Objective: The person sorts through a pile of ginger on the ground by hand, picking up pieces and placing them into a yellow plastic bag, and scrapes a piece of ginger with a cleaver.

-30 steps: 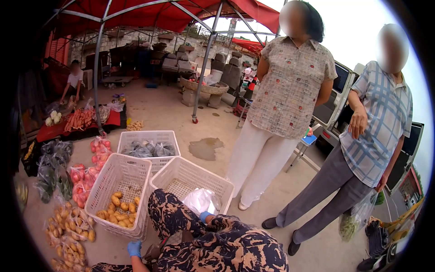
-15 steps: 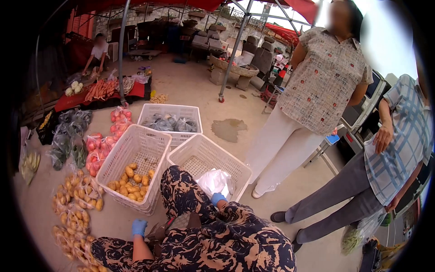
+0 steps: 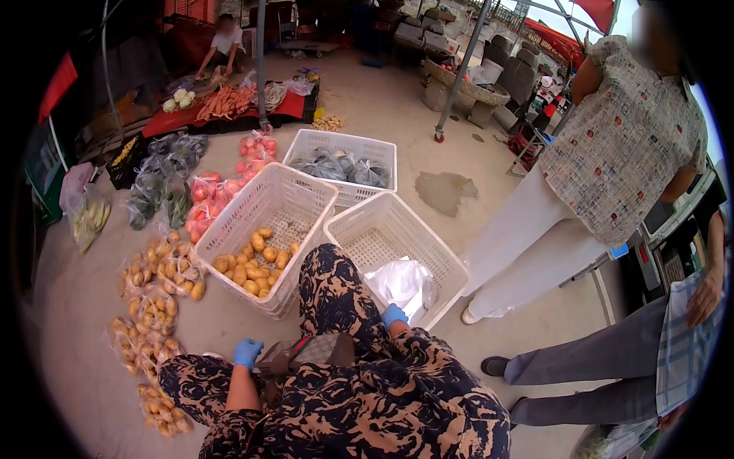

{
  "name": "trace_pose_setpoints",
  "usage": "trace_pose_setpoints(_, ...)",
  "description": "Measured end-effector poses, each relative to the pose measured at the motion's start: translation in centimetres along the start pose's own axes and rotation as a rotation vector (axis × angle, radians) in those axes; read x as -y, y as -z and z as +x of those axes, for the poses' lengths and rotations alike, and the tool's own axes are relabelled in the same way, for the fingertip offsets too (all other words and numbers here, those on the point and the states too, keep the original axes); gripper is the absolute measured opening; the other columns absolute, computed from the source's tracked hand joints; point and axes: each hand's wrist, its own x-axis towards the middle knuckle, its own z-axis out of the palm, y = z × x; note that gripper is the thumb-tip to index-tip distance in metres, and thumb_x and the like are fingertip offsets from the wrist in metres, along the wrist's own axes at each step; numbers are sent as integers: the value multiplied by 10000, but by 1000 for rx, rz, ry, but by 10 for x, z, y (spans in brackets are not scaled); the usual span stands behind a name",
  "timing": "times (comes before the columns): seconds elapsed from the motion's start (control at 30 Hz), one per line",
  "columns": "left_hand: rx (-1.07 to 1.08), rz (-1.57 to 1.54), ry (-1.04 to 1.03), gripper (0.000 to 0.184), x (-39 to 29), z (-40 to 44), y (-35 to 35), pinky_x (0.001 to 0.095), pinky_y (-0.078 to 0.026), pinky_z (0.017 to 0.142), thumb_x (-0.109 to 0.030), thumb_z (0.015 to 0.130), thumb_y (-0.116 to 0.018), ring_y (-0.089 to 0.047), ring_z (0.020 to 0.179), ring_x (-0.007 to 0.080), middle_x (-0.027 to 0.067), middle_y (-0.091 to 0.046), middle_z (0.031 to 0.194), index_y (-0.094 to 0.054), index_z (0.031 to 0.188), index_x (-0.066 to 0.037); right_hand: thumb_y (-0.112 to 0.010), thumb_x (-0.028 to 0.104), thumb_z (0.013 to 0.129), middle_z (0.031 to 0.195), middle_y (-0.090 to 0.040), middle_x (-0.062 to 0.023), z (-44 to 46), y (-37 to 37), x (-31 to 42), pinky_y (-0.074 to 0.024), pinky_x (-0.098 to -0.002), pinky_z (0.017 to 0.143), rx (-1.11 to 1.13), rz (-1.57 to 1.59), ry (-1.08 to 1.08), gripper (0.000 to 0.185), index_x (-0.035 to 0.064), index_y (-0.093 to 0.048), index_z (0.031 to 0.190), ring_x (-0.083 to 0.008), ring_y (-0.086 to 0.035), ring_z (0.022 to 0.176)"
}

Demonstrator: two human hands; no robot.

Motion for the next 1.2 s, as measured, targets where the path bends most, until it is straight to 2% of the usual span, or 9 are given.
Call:
trace_pose_setpoints(0.23, 6, 9, 55, 367, -26, -20, 11, 340, -460, 584, -392, 658, -643, -585, 554, 226, 99, -595, 566, -609, 689, -29, -517, 259, 748, 1057, -521, -179, 14, -10, -6, -413, -411, 826, -27, 0, 28, 353, 52, -491, 1034, -336, -520, 979)
trace_pose_setpoints(0.33, 15, -21, 46, 378, -30, -25, 14, 333, -462, 574, -399, 648, -652, -581, 530, 202, 103, -591, 551, -606, 630, -25, -519, 255, 748, 1045, -527, -175, 15, -11, -6, -416, -412, 818, -59, -2, 25, 342, 61, -496, 1030, -333, -523, 975)
trace_pose_setpoints(0.5, 15, 174, -32, 408, -28, -25, 13, 355, -466, 622, -442, 645, -633, -594, 590, 256, 128, -602, 607, -629, 618, -36, -522, 242, 748, 1030, -536, -159, 24, -22, -7, -423, -419, 798, -127, -16, -2, 318, 73, -504, 1017, -322, -534, 956)
trace_pose_setpoints(0.63, 30, 283, -85, 437, -23, -21, 10, 378, -462, 652, -486, 647, -605, -591, 645, 298, 144, -604, 661, -644, 639, -51, -479, 230, 768, 1026, -536, -156, 27, -27, -8, -421, -431, 788, -138, -36, 10, 288, 74, -508, 1008, -325, -533, 952)
trace_pose_setpoints(0.8, 116, 276, -23, 384, -31, -26, 17, 378, -452, 713, -415, 676, -582, -589, 745, 302, 158, -611, 786, -652, 777, -51, -416, 240, 796, 1000, -541, -147, 34, -36, -12, -422, -454, 765, -171, -67, 26, 249, 90, -509, 972, -321, -541, 924)
trace_pose_setpoints(0.9, 65, 294, -73, 371, -30, -28, 17, 378, -453, 718, -396, 679, -582, -588, 757, 308, 159, -610, 803, -649, 793, -49, -391, 244, 806, 994, -545, -142, 38, -42, -16, -424, -452, 761, -185, -75, 48, 249, 93, -509, 964, -324, -539, 920)
trace_pose_setpoints(1.2, 27, 221, -56, 281, -33, -30, 18, 379, -452, 743, -293, 690, -530, -582, 781, 318, 169, -603, 824, -650, 780, -55, -358, 246, 818, 971, -561, -127, 37, -43, -16, -445, -451, 731, -189, -113, 30, 248, 100, -521, 936, -316, -549, 907)
